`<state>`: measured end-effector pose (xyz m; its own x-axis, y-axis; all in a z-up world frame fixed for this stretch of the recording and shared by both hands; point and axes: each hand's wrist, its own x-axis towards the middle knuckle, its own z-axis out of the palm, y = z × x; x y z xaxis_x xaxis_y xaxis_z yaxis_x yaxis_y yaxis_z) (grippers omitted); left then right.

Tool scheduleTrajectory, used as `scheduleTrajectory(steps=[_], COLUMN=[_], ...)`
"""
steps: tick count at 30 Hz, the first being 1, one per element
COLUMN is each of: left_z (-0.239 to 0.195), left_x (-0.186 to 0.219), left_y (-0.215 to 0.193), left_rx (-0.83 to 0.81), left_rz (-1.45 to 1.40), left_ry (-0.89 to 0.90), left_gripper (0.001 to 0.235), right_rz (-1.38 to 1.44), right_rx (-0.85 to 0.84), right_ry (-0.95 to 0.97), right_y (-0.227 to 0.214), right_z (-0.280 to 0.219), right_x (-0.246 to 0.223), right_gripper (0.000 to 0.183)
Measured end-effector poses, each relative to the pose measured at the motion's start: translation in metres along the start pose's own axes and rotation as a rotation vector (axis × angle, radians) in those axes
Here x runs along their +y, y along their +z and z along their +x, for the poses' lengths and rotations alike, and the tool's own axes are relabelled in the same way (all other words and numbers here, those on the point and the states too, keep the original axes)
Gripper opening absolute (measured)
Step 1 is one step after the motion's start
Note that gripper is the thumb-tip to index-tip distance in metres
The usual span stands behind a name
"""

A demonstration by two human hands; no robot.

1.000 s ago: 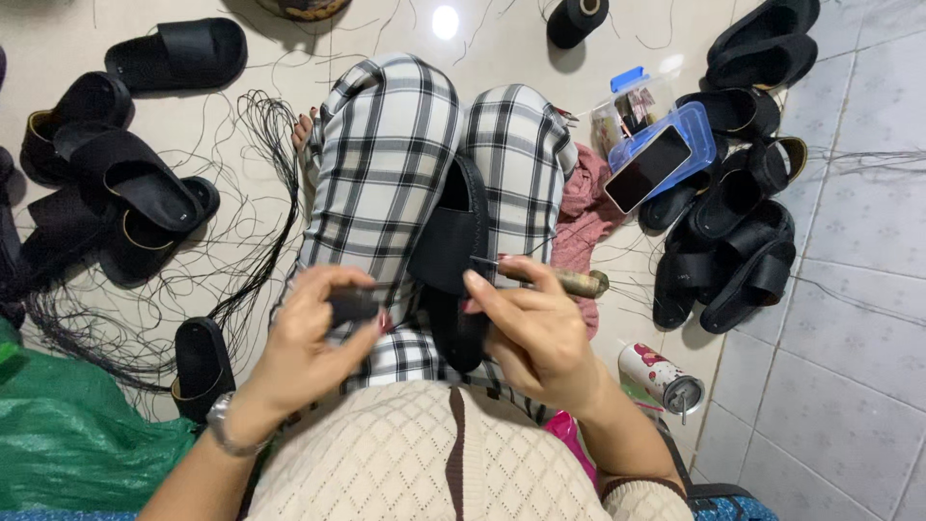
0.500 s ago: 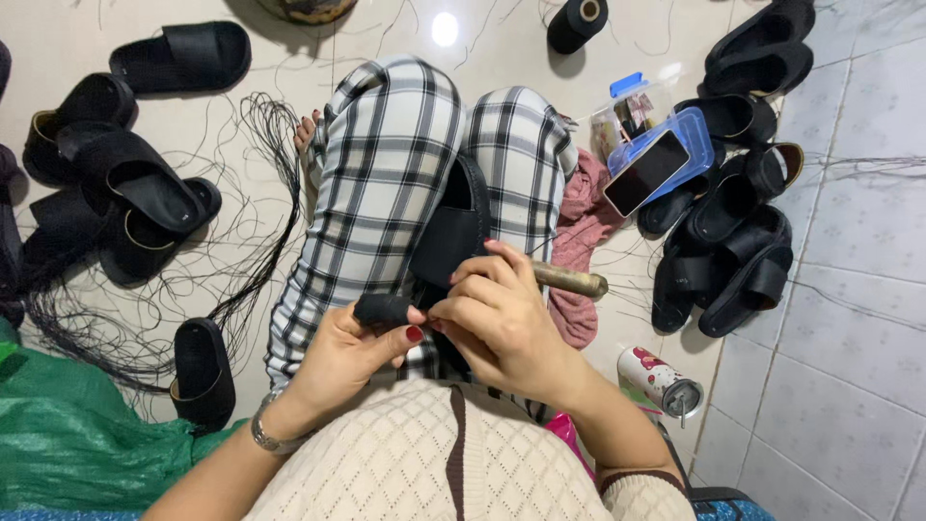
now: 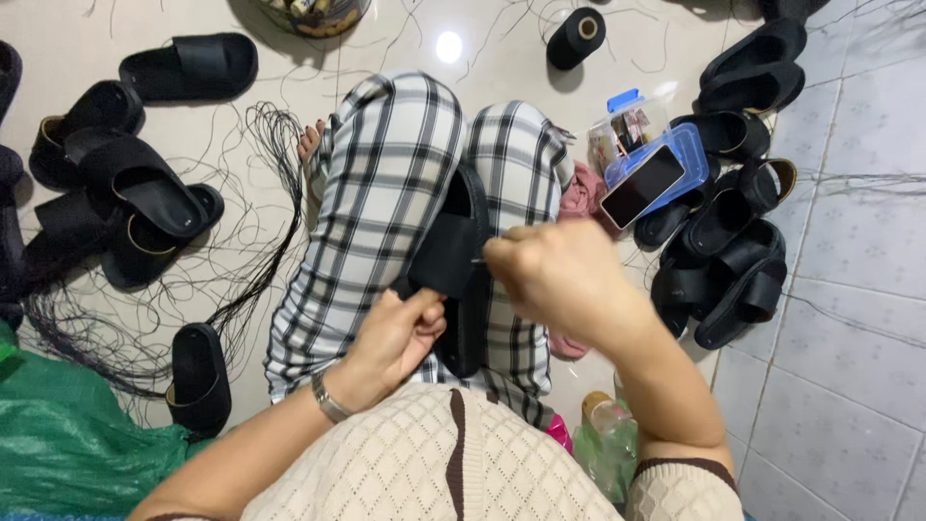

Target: The person sits on the floor and sews a black slipper using a needle and thread. They repeatedly push the needle through the slipper's strap and pull the thread to secure it.

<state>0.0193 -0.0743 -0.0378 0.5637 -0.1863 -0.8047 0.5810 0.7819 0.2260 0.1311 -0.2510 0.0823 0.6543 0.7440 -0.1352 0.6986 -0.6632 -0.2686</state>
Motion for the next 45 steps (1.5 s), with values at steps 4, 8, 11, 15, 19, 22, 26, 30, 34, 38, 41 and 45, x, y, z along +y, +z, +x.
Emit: scheduleTrajectory(steps=[4,8,11,15,19,22,26,30,34,38,41,45], left_z=[-0.005,-0.021,-0.035,-0.040,-0.040,-0.041,-0.034,-0.035,-0.051,-0.042,-0.048,-0.048], left_x=[0.000,0.023,0.033,0.035,0.032,0.036,0.033,0.043,0.049,0.095,0.153,0.128], left_y=[-0.007,-0.034,-0.050,-0.070,-0.073,-0.059,-0.071,-0.064,-0.072,-0.131,-0.226,-0.168], left_rx=[0.020,-0.164,-0.060,0.205,0.240,0.219,0.180,0.160,0.216,0.285,0.755,0.812], left_rz=[0.193,0.427,0.562,0.422,0.454,0.524,0.518,0.573,0.805,1.168,2.100,2.471], left_ry=[0.209,0.305,0.421,0.477,0.521,0.483,0.470,0.448,0.451,0.916,0.316,0.578], left_gripper=[0.008,0.010,0.022,0.027,0.025,0.024,0.024,0.022,0.025,0.018,0.050,0.027], right_rz=[-0.246,-0.361,-0.238,0.256,0.602,1.118,0.621,0.157,0.105,-0.611,-0.402,-0.607], right_rx=[0.042,0.152,0.107,0.158,0.424,0.293,0.023,0.309,0.507,0.996,1.170,1.106], right_ry=[0.054,0.403,0.342,0.296,0.130,-0.170,0.034,0.256,0.145,0.446,0.548,0.748], right_y=[0.015,-0.040,-0.038,0.022,0.048,0.058,0.031,0.058,0.085,0.134,0.020,0.026], right_z=[-0.026,-0.076,-0.090,-0.078,-0.043,-0.038,-0.066,-0.072,-0.042,-0.115,-0.136,-0.141], right_x=[-0.020,-0.035,-0.017,0.009,0.004,0.024,0.033,0.013,-0.003,0.069,0.099,0.093], right_gripper=[0.019,0.068,0.045,0.059,0.039,0.024,0.029,0.023,0.055,0.027,0.011,0.034])
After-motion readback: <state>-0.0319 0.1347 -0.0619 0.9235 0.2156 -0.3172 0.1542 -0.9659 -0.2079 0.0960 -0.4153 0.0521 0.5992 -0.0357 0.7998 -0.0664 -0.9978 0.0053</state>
